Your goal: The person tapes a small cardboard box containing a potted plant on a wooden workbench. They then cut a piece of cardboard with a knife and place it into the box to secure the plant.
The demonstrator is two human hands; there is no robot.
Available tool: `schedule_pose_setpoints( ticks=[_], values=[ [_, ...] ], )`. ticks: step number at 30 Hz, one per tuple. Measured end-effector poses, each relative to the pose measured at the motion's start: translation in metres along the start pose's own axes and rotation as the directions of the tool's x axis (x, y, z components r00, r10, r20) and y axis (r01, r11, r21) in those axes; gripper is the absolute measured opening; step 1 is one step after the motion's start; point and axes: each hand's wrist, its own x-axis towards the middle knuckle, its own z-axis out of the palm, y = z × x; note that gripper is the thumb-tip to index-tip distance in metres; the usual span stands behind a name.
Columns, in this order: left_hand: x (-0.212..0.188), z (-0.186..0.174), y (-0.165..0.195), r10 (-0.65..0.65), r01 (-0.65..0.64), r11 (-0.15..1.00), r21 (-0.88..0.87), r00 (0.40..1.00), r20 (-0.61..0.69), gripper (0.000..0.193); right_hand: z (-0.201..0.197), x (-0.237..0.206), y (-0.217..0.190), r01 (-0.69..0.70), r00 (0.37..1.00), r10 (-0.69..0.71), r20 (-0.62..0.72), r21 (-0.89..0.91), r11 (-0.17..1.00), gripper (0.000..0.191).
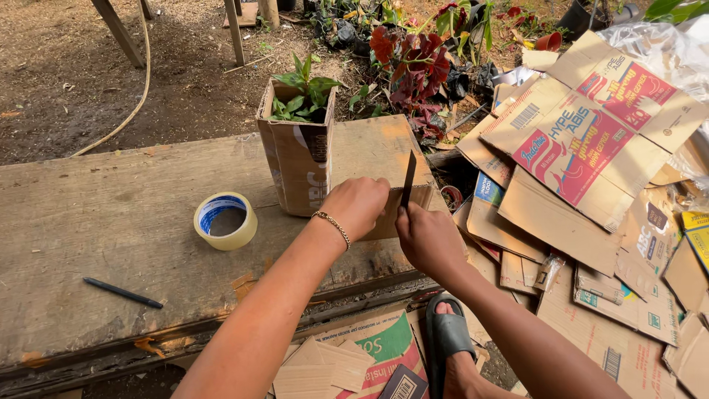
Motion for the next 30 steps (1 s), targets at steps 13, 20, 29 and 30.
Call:
schedule_pose_setpoints(
  ticks=[13,20,29,30],
  values=[
    [-0.004,0.01,0.005,0.022,-0.019,0.998,0.061,0.998,-0.05,0.01,-0.068,0.045,-0.013,-0.012,0.884,0.162,0.438,-0.326,0.945,0.043],
    [-0.008,0.009,0.005,0.059,-0.05,0.994,0.096,0.993,-0.101,0.012,-0.085,0.045,-0.046,0.1,0.906,0.118,0.408,-0.474,0.875,0.047],
    [-0.003,0.012,0.001,0.027,-0.023,0.999,0.043,0.996,-0.083,0.016,-0.055,0.031,-0.025,0.123,0.971,-0.013,0.238,-0.453,0.883,0.042],
    [-0.002,0.012,0.0,0.026,-0.022,0.999,0.043,0.997,-0.08,0.016,-0.049,0.028,-0.022,0.147,0.981,-0.079,0.179,-0.406,0.902,0.037]
  ],
)
